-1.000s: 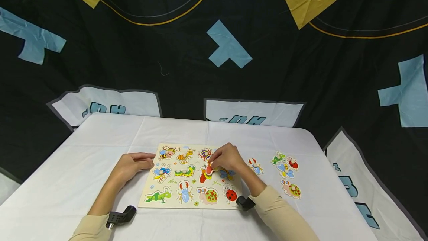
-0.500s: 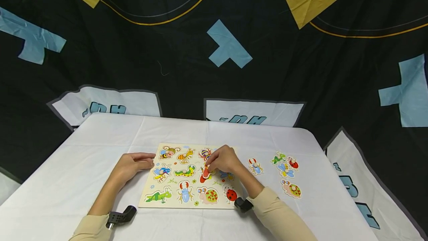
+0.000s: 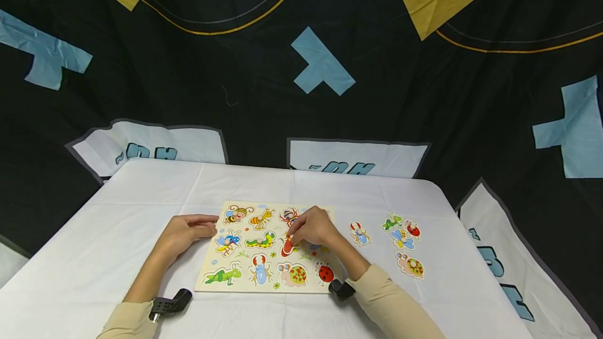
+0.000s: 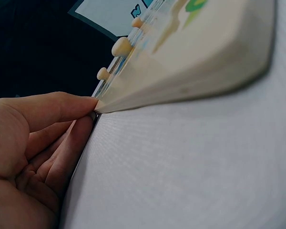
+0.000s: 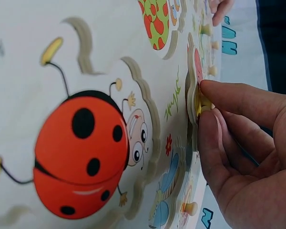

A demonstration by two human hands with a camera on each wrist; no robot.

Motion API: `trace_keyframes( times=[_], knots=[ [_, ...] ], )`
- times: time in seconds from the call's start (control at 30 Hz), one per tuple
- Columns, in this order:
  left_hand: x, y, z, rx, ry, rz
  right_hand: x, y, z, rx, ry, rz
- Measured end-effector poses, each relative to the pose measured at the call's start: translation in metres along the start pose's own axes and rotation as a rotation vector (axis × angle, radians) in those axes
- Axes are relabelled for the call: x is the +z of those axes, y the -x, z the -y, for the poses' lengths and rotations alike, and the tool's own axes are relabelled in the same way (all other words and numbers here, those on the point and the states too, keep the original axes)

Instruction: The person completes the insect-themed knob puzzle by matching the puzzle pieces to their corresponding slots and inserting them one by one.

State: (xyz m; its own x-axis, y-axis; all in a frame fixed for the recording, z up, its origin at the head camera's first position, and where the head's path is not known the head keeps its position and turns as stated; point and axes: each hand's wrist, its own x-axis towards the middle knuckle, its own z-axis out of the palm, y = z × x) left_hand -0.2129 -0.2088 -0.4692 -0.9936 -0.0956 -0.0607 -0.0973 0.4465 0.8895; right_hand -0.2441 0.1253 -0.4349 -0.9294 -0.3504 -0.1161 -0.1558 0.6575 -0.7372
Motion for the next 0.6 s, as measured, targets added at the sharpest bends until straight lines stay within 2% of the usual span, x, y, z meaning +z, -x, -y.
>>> trace_keyframes(
  times=[0.3, 0.6],
  knots=[
    [-0.0005, -0.0002, 0.0001, -0.003, -0.014, -0.001, 0.0018, 0.0002, 0.0013, -0.022, -0.009, 0.022],
    [0.0002, -0.0011, 0.0011, -0.001, -0.028, -0.004, 0.0025, -0.0004, 0.0008, -0.011, -0.001, 0.024]
  ],
)
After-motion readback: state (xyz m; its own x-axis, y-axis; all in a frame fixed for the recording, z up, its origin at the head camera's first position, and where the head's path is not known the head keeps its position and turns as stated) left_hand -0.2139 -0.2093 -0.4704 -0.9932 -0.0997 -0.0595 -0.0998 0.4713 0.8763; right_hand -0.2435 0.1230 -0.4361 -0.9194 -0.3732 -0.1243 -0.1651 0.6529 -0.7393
